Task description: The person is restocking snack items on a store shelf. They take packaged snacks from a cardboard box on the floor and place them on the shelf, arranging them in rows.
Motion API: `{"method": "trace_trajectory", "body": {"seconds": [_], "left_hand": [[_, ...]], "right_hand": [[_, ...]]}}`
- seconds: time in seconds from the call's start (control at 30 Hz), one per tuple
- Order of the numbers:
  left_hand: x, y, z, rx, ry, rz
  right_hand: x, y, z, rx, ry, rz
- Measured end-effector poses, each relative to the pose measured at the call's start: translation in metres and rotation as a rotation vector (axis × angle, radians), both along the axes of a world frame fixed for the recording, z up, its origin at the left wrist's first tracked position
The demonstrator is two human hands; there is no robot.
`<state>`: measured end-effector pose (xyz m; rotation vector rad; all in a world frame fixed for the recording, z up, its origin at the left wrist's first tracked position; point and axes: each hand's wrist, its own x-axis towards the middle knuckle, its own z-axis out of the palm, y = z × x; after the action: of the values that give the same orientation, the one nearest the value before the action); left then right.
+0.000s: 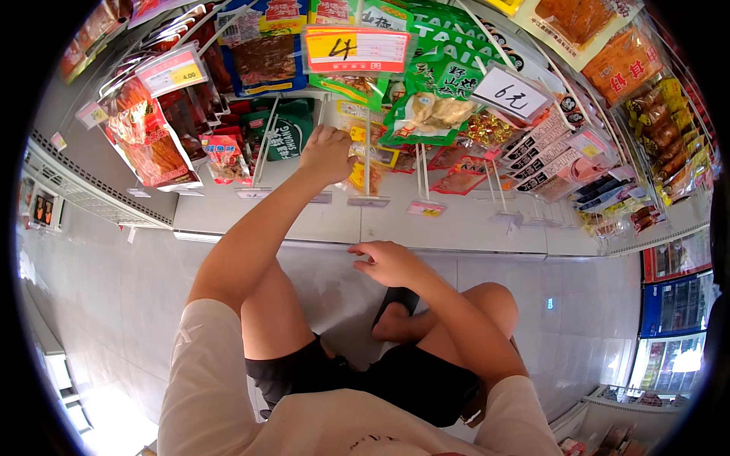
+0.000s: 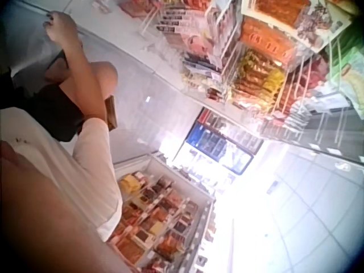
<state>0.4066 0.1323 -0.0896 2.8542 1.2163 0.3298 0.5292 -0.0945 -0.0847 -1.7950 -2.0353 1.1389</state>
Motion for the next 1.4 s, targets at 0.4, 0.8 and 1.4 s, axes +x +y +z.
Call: {"method": "trace_trajectory", "body": {"seconds": [0.4,0.8,1.4], "left_hand": [[0.008,0.020,-0.007,0.108,-0.131,0.018],[-0.069,-0.025,0.042,0.014,-0.147,-0.248],[-0.117,-0.052,0.065,-0.123,-0.140,-0.227]], "right_hand": [[0.035,0.034,0.104,0.536,-0.122,-0.284],[0.003,0.091,0.075,0.358,-0.161,-0.179],[-0.037,0.090,0.082,0.199,-0.295,0.022]]}}
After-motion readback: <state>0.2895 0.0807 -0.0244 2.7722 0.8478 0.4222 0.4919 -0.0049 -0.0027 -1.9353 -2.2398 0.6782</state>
